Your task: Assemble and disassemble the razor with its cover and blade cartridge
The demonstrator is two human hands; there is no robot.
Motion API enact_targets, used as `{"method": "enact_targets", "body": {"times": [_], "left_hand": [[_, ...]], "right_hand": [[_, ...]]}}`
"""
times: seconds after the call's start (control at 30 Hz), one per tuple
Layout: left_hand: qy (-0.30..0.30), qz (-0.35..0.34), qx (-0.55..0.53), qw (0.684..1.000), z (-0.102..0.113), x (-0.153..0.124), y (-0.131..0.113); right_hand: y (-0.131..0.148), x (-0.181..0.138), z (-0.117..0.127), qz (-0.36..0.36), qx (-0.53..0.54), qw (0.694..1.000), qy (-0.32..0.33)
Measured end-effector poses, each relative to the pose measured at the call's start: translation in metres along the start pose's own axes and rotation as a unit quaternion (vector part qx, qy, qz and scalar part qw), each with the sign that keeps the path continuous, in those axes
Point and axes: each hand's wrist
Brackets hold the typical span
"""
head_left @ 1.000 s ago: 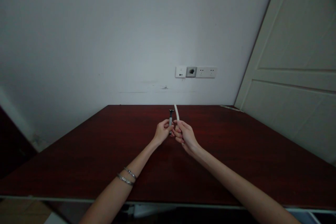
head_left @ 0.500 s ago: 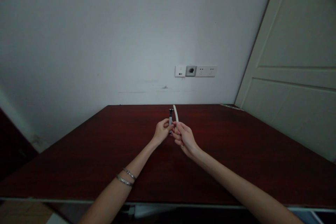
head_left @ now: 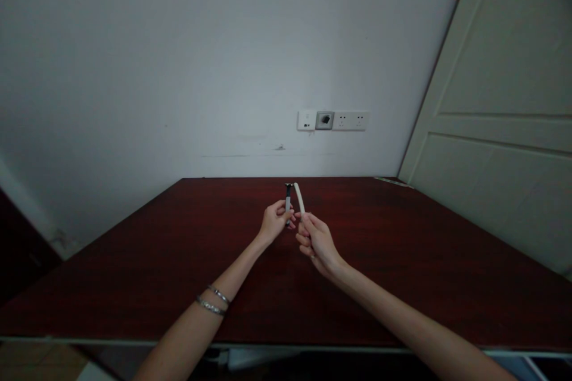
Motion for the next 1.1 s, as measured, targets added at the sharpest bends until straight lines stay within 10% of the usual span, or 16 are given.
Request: {"method": "enact_targets", "body": {"times": [1.1], "left_hand": [[-0.019, -0.016, 0.002, 1.0, 0.004, 0.003, -0.001]], "right_hand": [[0.0, 0.006, -0.008, -0.02, 0.014, 1.0, 0.018]]}}
Point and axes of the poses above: each hand's wrist, its own x-axis towards the middle knuckle, its own z-axis out of the back of the hand, y = z × x, and after that the axes turned 15 degrees about -x, right-handed
